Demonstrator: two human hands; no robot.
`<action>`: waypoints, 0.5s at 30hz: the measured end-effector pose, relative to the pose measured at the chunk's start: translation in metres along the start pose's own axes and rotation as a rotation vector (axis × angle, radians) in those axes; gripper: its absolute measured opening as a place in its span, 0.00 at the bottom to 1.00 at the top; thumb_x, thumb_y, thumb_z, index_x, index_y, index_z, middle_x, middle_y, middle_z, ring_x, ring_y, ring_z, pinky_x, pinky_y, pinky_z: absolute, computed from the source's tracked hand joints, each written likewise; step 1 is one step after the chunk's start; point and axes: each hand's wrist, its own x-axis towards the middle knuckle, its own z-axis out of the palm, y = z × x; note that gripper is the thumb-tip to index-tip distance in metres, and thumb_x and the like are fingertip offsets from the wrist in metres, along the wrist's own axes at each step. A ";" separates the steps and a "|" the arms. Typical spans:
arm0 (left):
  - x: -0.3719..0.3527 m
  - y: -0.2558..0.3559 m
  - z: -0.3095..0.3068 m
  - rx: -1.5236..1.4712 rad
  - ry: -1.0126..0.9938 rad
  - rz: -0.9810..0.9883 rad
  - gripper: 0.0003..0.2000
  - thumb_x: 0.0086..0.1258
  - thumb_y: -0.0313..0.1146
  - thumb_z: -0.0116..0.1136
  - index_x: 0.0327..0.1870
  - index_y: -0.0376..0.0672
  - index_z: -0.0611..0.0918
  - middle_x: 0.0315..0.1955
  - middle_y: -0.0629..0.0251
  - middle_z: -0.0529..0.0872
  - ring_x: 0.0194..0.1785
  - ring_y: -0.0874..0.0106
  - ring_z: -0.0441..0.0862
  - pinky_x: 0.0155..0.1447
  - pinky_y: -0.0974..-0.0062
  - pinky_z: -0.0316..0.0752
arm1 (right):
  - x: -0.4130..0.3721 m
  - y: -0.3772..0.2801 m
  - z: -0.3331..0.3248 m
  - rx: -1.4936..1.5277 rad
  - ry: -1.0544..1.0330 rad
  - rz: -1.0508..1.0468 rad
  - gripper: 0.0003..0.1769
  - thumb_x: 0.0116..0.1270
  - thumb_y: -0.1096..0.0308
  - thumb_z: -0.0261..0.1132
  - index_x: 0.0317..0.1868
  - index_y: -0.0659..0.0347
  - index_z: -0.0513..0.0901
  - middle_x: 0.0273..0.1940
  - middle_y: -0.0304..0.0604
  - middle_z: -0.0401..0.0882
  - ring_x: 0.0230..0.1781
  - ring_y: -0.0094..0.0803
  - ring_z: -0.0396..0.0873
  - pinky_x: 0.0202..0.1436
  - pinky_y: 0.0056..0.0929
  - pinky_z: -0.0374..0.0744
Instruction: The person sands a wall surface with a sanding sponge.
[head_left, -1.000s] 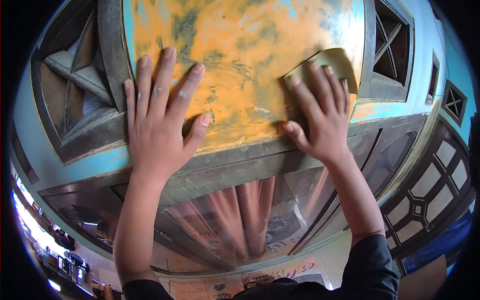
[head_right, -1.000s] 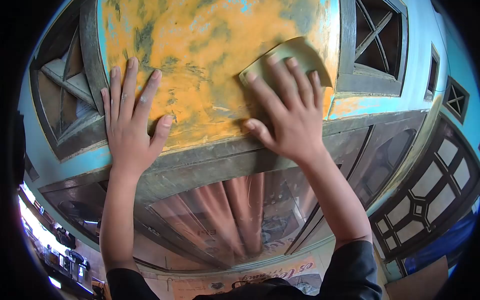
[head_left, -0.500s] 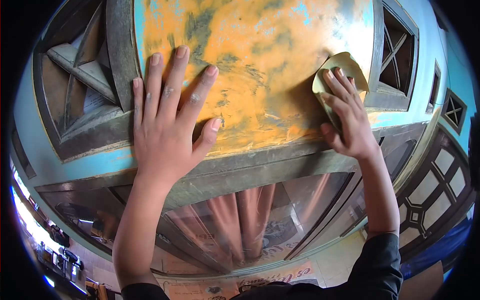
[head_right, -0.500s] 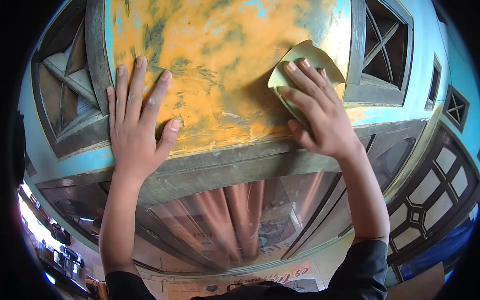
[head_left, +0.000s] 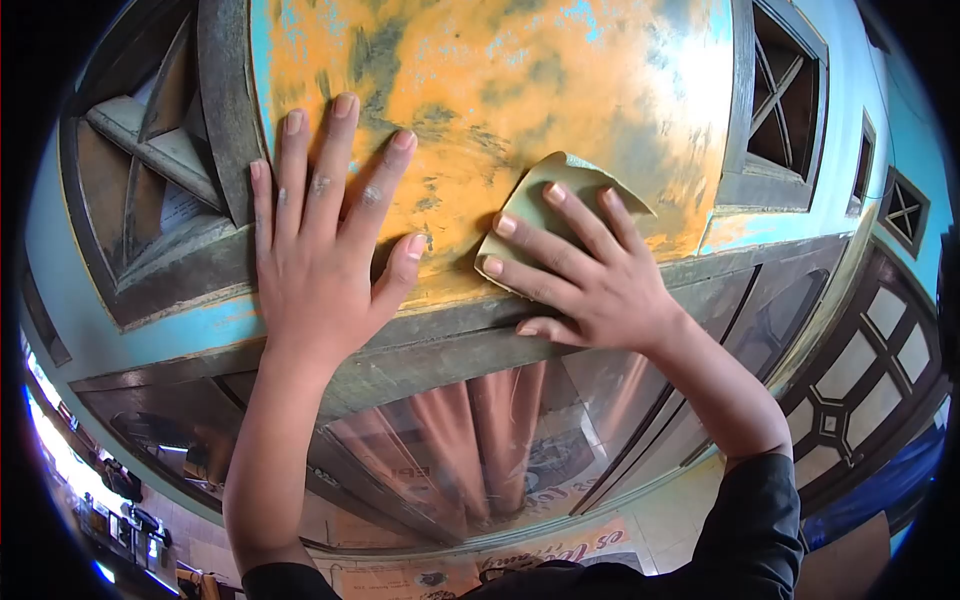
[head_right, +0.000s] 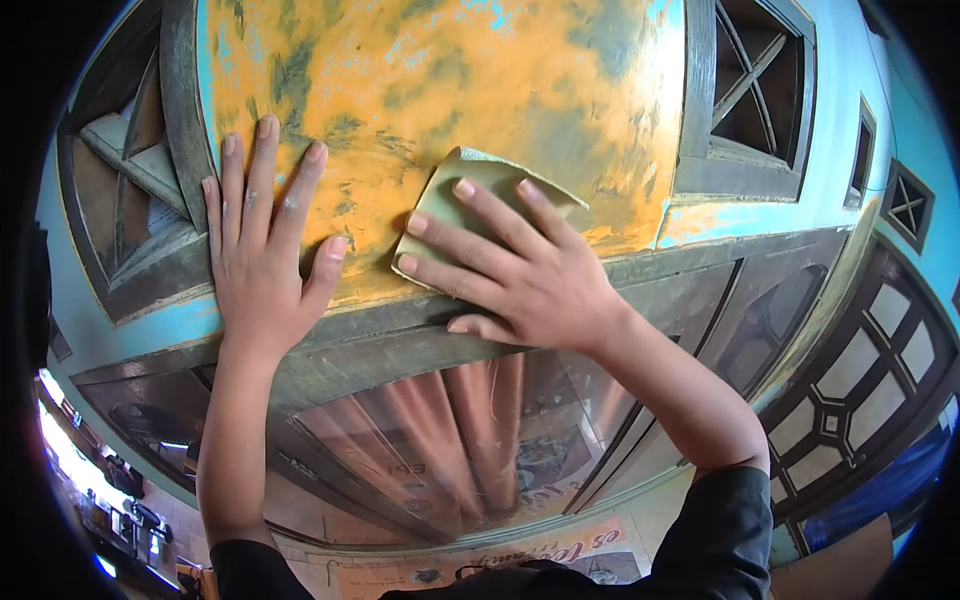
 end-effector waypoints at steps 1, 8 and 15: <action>0.000 0.000 0.000 0.002 0.002 0.002 0.30 0.76 0.51 0.49 0.79 0.57 0.70 0.82 0.55 0.59 0.84 0.45 0.52 0.81 0.38 0.47 | 0.002 0.005 -0.002 0.016 -0.006 0.030 0.40 0.73 0.24 0.45 0.76 0.32 0.73 0.80 0.41 0.64 0.83 0.55 0.52 0.83 0.62 0.44; 0.000 -0.001 0.001 -0.007 0.013 0.002 0.29 0.77 0.52 0.48 0.78 0.57 0.71 0.82 0.56 0.59 0.84 0.46 0.52 0.81 0.37 0.47 | 0.011 -0.018 -0.001 0.071 0.058 0.312 0.45 0.70 0.21 0.45 0.77 0.37 0.72 0.81 0.46 0.61 0.84 0.57 0.49 0.83 0.65 0.41; 0.000 -0.001 0.001 0.000 0.007 0.002 0.29 0.77 0.53 0.48 0.78 0.57 0.71 0.82 0.56 0.60 0.84 0.46 0.52 0.81 0.38 0.47 | 0.001 0.000 -0.009 0.065 0.053 0.463 0.43 0.70 0.23 0.49 0.74 0.40 0.76 0.79 0.48 0.64 0.83 0.56 0.51 0.82 0.65 0.41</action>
